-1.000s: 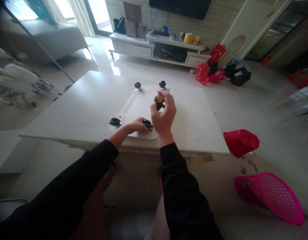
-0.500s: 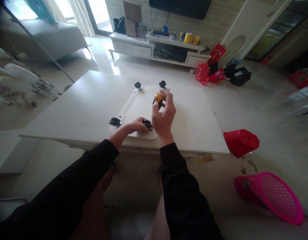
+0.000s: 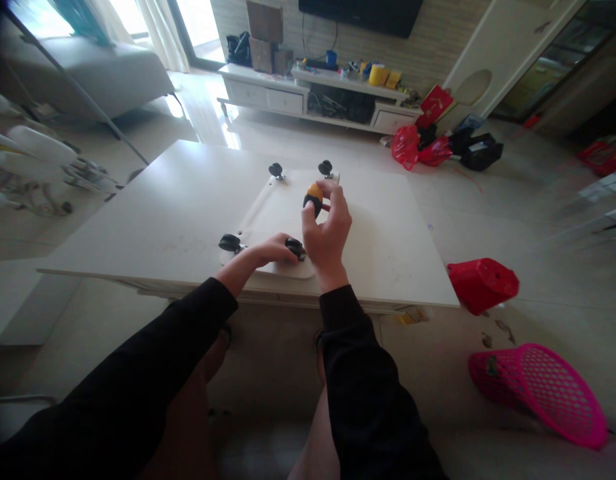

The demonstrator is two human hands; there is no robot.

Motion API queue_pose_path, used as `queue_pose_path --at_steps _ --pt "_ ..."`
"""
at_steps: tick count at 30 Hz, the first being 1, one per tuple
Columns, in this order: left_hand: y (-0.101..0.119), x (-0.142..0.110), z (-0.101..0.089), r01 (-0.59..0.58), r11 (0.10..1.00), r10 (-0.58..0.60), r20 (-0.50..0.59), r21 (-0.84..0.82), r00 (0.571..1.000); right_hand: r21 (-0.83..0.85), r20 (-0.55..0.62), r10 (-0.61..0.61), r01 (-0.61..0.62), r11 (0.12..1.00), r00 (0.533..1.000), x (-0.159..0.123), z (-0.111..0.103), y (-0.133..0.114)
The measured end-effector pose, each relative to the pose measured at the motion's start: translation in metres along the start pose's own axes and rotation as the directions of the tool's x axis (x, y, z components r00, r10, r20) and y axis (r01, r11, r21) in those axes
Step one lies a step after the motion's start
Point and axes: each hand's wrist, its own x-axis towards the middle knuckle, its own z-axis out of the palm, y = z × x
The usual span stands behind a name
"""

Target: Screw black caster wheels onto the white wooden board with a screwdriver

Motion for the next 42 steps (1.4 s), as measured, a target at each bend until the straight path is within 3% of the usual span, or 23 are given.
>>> queue_pose_path --at_steps 27,42 --pt "-0.0052 0.0047 0.0002 -0.006 0.999 0.007 0.025 -0.045 1.000 -0.061 0.001 0.083 -0.082 0.995 0.997 0.0000 0.0006 -0.0005" --pt "-0.0049 0.0048 0.0005 -0.002 0.999 0.003 0.026 -0.039 1.000 -0.068 0.023 0.018 -0.016 0.998 1.000 -0.0006 0.0005 0.0046"
